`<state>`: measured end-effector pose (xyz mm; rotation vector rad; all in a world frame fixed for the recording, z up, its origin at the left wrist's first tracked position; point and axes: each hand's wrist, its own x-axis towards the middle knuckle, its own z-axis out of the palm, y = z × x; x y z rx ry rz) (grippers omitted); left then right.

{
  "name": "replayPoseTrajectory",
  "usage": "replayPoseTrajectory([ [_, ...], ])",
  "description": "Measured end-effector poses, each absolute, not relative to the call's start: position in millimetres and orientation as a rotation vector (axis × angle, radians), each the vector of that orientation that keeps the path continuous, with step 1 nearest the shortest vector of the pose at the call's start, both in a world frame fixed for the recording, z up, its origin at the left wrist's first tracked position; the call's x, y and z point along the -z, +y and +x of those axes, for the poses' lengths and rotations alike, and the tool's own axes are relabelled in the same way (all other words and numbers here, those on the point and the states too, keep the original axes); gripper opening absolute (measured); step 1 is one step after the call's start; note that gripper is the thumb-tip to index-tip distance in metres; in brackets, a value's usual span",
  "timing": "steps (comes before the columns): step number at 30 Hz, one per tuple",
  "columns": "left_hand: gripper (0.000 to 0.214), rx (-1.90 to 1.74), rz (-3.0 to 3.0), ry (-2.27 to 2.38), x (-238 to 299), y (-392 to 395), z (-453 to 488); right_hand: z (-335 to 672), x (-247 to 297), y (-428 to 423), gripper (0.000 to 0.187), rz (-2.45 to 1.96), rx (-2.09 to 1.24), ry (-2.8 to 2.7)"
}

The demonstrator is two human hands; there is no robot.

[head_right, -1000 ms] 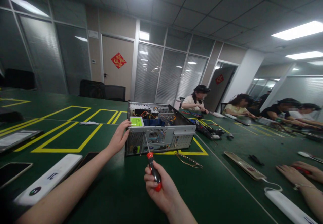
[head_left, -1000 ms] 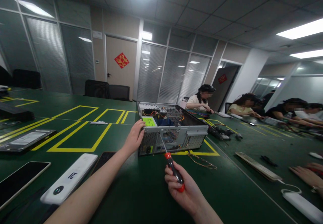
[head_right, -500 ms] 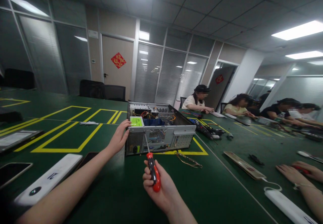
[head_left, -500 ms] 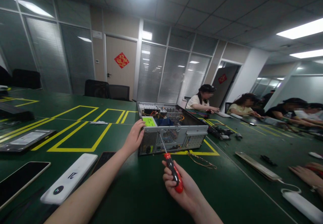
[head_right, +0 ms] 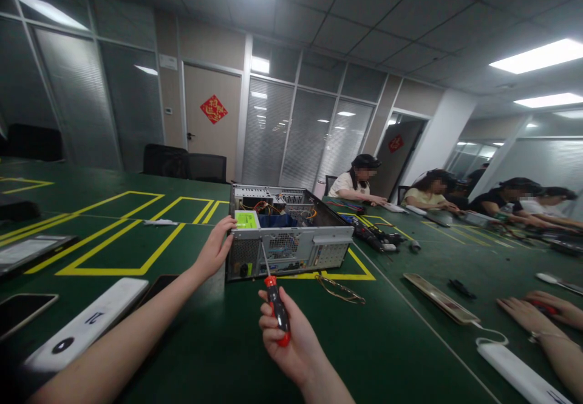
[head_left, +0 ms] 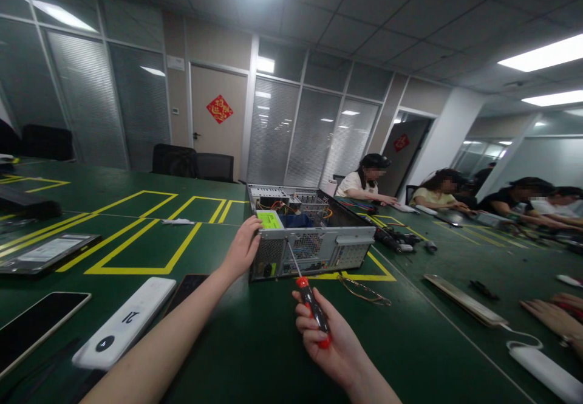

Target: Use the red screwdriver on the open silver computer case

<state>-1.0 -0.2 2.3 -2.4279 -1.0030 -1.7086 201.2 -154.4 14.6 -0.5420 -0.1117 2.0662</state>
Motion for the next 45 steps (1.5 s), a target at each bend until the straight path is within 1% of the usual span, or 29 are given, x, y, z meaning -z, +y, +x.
replayPoseTrajectory([
  [3, 0.025, 1.701, -2.433, -1.007, -2.0, -0.3, -1.6, 201.4, -14.0, -154.8, 0.029, -0.530, -2.062, -0.068],
  [7, 0.025, 1.708, -2.433, -1.002, -1.9, 0.2, -1.3, 198.3, -12.9, -155.8, 0.024, -0.618, -2.038, -0.123],
  [10, 0.025, 1.716, -2.428, -0.988, -1.6, 1.1, -0.7, 197.6, -12.4, -155.8, 0.028, -0.661, -2.039, -0.181],
  [15, 0.025, 1.721, -2.415, -0.978, -0.8, 1.7, -1.0, 200.3, -13.5, -155.0, 0.034, -0.571, -2.090, -0.110],
  [18, 0.025, 1.717, -2.421, -0.992, -0.7, 1.2, -1.4, 199.6, -14.3, -155.1, 0.032, -0.563, -2.072, -0.072],
  [22, 0.025, 1.722, -2.426, -0.993, -0.8, 0.9, -1.3, 195.9, -12.9, -154.8, 0.026, -0.659, -2.021, -0.115],
  [27, 0.026, 1.723, -2.431, -0.996, -0.9, 0.9, -1.0, 195.3, -9.7, -153.8, 0.030, -0.679, -2.007, -0.206],
  [31, 0.025, 1.730, -2.430, -0.993, -1.0, 0.8, -1.1, 196.6, -11.1, -154.2, 0.030, -0.638, -2.020, -0.164],
  [37, 0.025, 1.715, -2.428, -1.000, -1.3, 0.4, -1.1, 196.1, -14.1, -155.8, 0.018, -0.664, -1.989, -0.088],
  [42, 0.025, 1.726, -2.413, -0.978, -2.2, 0.0, -0.8, 197.2, -12.2, -155.0, 0.013, -0.615, -1.963, -0.126],
  [45, 0.025, 1.717, -2.415, -0.975, -2.0, 0.6, -0.9, 197.8, -10.8, -154.4, 0.014, -0.603, -1.965, -0.156],
])
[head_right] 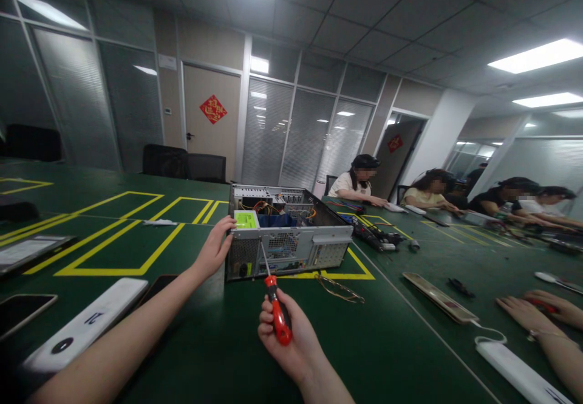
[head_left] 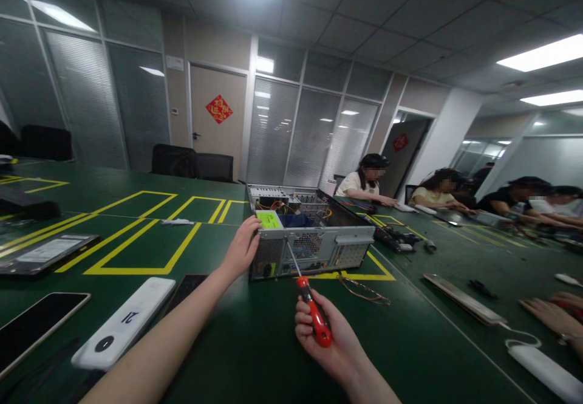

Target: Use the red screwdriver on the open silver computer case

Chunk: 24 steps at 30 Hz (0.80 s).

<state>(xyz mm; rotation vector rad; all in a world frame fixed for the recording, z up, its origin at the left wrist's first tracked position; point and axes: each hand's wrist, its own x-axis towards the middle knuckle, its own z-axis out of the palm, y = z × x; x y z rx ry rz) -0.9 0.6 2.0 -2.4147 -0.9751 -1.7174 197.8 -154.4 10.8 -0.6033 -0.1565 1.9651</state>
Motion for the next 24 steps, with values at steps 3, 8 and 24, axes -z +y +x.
replayPoseTrajectory([
  [3, 0.025, 1.716, -2.413, -0.983, -2, 1, -1, 198, -10, -154, 0.020, -0.627, -1.975, -0.183],
  [8, 0.025, 1.724, -2.429, -0.990, -2, 0, -1, 199, -8, -153, 0.024, -0.647, -1.991, -0.218],
  [24, 0.025, 1.716, -2.446, -1.000, -3, -1, -2, 188, 3, -164, 0.019, -0.833, -2.207, -0.358],
])
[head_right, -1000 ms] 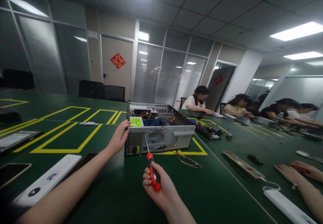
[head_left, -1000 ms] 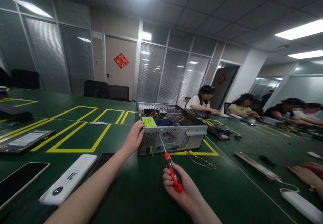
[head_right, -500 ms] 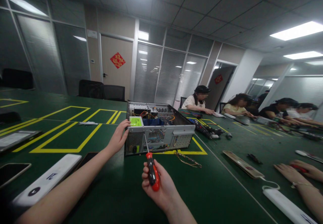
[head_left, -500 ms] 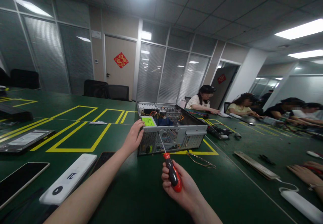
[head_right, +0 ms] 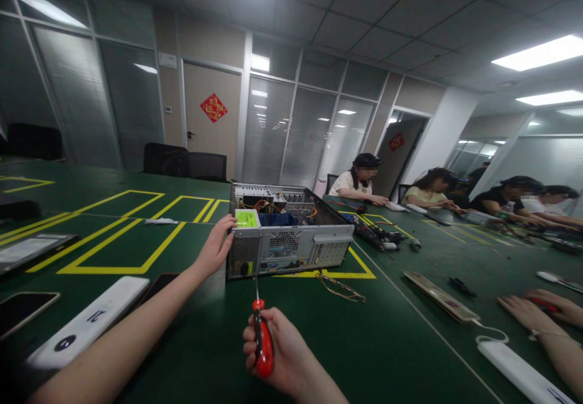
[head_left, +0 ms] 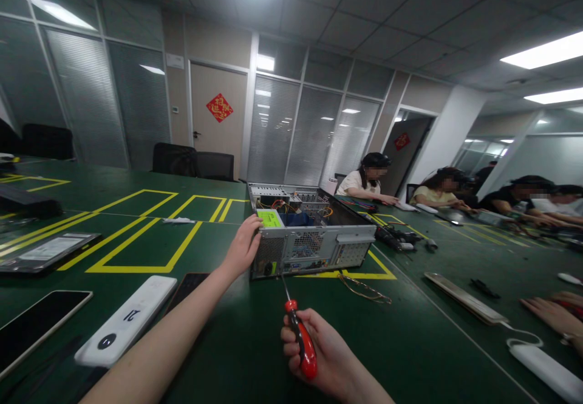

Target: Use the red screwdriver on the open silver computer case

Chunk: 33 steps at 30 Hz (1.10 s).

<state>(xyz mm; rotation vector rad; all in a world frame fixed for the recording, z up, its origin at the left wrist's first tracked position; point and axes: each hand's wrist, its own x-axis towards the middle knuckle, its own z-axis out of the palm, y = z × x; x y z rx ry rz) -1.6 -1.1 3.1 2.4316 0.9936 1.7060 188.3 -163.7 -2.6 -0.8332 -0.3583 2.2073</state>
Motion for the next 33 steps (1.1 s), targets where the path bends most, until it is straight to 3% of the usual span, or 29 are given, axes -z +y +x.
replayPoseTrajectory([
  [33, 0.024, -1.716, 2.441, 0.986, -3, -1, -1, 193, 22, -148, 0.022, -1.020, -2.179, -0.297],
])
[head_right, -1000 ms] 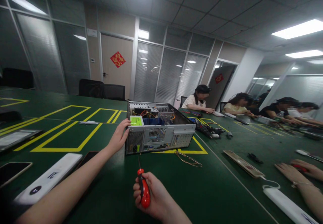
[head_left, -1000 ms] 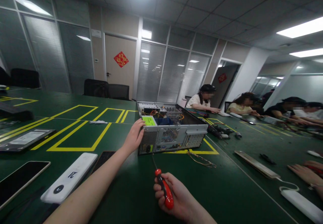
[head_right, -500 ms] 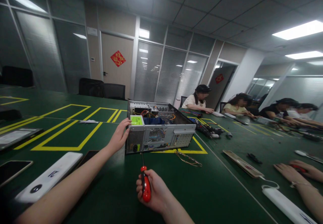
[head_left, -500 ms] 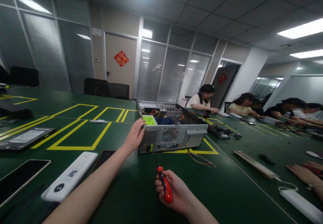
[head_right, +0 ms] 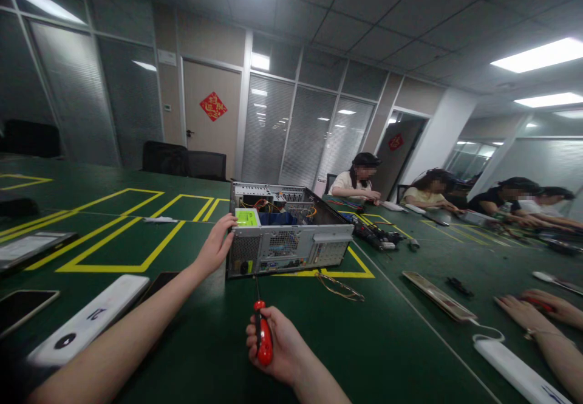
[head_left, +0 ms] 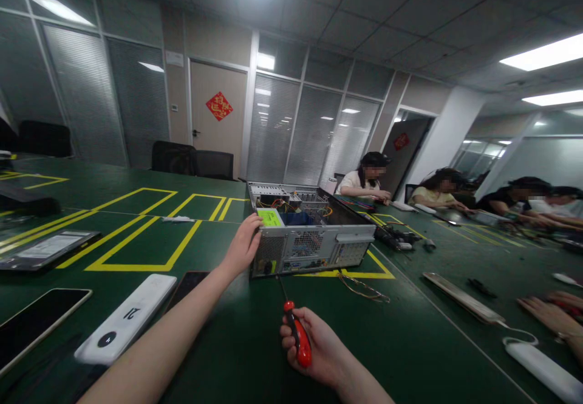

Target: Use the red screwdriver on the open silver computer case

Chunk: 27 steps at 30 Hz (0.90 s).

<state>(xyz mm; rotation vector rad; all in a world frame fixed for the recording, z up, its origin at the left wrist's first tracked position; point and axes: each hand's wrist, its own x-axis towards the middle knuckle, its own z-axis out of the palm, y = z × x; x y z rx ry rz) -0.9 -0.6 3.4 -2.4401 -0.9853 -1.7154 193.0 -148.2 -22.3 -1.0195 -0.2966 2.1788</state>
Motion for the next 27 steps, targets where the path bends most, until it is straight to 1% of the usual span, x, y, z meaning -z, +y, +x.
replayPoseTrajectory([
  [10, 0.024, 1.723, -2.435, -0.976, -4, -1, -1, 208, 26, -143, 0.022, -1.028, -2.223, -0.486],
  [11, 0.024, 1.723, -2.433, -0.980, -4, -1, -1, 214, 25, -143, 0.024, -1.019, -2.252, -0.539],
  [13, 0.024, 1.719, -2.431, -0.988, -3, -1, -1, 228, 24, -143, 0.034, -0.983, -2.274, -0.653],
  [18, 0.024, 1.715, -2.436, -0.991, -3, -1, -1, 253, 22, -145, 0.049, -0.936, -2.218, -0.830],
  [20, 0.024, 1.709, -2.443, -0.999, -3, 0, -2, 252, 22, -146, 0.047, -0.937, -2.203, -0.854],
  [23, 0.025, 1.707, -2.435, -0.991, -3, 0, -2, 245, 25, -148, 0.036, -1.010, -2.129, -0.841],
  [27, 0.024, 1.716, -2.433, -0.987, -2, 0, -2, 237, 33, -147, 0.028, -1.107, -2.104, -0.644],
])
